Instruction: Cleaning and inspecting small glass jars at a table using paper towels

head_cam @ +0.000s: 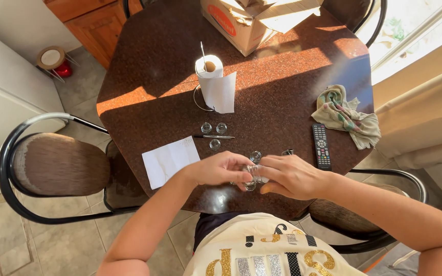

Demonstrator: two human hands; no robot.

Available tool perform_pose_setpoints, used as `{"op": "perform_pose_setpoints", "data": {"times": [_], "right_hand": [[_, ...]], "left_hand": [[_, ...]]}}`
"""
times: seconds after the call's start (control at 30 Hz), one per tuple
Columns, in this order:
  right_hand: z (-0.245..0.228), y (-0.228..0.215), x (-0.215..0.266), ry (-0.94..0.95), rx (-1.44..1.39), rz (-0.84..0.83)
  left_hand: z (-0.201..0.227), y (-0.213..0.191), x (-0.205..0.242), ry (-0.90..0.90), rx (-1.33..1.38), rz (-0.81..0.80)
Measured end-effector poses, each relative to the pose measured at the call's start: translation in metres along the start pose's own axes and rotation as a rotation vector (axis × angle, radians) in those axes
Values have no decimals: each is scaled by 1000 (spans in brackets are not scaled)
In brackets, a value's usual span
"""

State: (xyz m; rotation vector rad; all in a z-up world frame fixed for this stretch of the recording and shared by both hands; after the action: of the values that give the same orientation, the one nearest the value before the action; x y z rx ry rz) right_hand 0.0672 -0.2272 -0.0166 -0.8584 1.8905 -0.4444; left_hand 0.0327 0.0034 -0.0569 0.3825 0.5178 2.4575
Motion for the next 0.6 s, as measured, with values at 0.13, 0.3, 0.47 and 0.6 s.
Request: {"op": "perform_pose_setpoints", "data": {"times": [0.13,0.3,0.47,0.6], "right_hand": [[3,5,10,349,-145,-127],[20,38,48,994,-524,8],[21,51,52,1719,-1594,601],[17,37,65,1700,-1745,739]], "left_hand": [[5,8,1,292,-711,226],[-38,7,-11,776,-1604,398],[-38,11,-13,1350,-1689,593],[-36,-3,-8,1361,-1642,695]]}}
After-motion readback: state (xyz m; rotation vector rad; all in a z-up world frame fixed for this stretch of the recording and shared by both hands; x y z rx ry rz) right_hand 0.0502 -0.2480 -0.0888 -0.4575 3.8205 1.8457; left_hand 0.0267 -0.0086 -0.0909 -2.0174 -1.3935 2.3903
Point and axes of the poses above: each hand's wrist, its own x-axis away from the middle knuckle, its own y-axis out of the palm, z = x × y, the point moved 1 cm from there along -x, towards the middle knuckle, and after that the axes turned 13 degrees about z, right-handed, at the moved point
